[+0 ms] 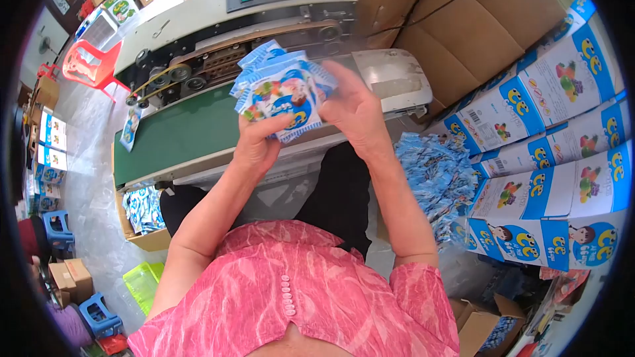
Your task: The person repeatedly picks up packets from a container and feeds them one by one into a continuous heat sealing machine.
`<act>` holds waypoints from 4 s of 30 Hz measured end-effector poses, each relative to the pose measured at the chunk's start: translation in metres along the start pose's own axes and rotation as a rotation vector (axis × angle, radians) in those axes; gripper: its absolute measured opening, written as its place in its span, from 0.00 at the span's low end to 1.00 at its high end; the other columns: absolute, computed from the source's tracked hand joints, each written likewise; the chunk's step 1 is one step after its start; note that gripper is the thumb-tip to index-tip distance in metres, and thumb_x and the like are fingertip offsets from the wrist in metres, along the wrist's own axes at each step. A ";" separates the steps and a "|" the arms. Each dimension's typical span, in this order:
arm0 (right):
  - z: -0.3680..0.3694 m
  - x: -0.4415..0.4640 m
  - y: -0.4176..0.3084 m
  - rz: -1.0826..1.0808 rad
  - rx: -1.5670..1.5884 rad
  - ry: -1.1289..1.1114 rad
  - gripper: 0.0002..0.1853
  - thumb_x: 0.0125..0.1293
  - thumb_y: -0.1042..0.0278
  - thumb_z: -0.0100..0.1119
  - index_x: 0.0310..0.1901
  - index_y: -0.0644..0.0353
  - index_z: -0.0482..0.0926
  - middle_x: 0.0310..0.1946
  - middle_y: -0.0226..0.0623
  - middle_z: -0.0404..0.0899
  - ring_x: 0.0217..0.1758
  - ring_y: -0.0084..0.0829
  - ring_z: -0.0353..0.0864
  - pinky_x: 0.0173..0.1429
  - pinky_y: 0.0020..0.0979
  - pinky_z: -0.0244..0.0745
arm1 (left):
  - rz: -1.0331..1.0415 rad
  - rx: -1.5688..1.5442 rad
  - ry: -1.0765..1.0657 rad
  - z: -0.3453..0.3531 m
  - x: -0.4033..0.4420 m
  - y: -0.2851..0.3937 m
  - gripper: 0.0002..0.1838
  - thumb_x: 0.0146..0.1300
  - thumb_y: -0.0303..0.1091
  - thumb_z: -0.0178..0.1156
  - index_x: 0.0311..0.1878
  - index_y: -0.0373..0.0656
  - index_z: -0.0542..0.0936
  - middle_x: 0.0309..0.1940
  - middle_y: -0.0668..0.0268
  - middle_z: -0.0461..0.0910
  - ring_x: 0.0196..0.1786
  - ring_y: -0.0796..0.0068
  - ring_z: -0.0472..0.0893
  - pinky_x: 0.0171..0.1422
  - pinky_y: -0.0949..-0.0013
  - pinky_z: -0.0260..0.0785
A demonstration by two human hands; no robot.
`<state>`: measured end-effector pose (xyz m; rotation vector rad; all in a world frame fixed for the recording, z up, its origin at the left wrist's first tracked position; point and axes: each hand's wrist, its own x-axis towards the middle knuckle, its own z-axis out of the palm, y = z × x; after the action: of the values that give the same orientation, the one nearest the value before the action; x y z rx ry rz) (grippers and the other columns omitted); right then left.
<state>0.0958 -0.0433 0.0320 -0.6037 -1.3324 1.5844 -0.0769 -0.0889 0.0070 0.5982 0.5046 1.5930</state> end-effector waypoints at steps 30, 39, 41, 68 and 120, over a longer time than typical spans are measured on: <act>-0.078 -0.008 -0.046 0.094 -0.271 0.024 0.17 0.68 0.64 0.57 0.51 0.69 0.77 0.41 0.33 0.81 0.44 0.23 0.80 0.49 0.25 0.75 | -0.167 0.414 -0.426 0.026 0.030 -0.048 0.36 0.39 0.15 0.72 0.56 0.37 0.72 0.49 0.65 0.79 0.51 0.72 0.79 0.59 0.66 0.72; -0.051 0.016 -0.011 0.206 0.195 0.378 0.10 0.66 0.66 0.58 0.42 0.64 0.79 0.38 0.32 0.82 0.38 0.23 0.83 0.41 0.30 0.82 | -0.186 0.295 -0.276 -0.016 -0.007 -0.023 0.36 0.39 0.13 0.71 0.57 0.37 0.71 0.49 0.62 0.79 0.52 0.70 0.80 0.58 0.64 0.74; -0.061 0.027 -0.003 0.221 0.102 0.376 0.10 0.66 0.66 0.58 0.42 0.64 0.79 0.38 0.32 0.82 0.38 0.23 0.83 0.40 0.31 0.82 | -0.208 0.263 -0.255 -0.022 -0.015 -0.018 0.37 0.39 0.13 0.71 0.57 0.37 0.71 0.50 0.62 0.79 0.52 0.69 0.80 0.58 0.64 0.74; -0.007 0.005 0.002 -0.040 -0.152 0.191 0.09 0.65 0.74 0.58 0.43 0.67 0.82 0.46 0.37 0.80 0.45 0.23 0.79 0.48 0.25 0.75 | -0.077 0.053 -0.071 -0.021 -0.010 -0.008 0.38 0.39 0.11 0.68 0.59 0.39 0.69 0.51 0.61 0.78 0.53 0.66 0.80 0.59 0.61 0.74; -0.061 0.093 0.056 -0.066 -0.545 0.454 0.11 0.62 0.76 0.59 0.45 0.69 0.74 0.39 0.39 0.81 0.38 0.25 0.81 0.43 0.26 0.78 | 0.060 0.042 0.193 -0.017 -0.020 -0.004 0.33 0.42 0.08 0.65 0.55 0.40 0.71 0.47 0.61 0.80 0.48 0.66 0.82 0.53 0.63 0.78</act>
<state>0.0871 0.0695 -0.0199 -1.1596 -1.4052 0.9385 -0.0837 -0.1076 -0.0100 0.4966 0.6705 1.7098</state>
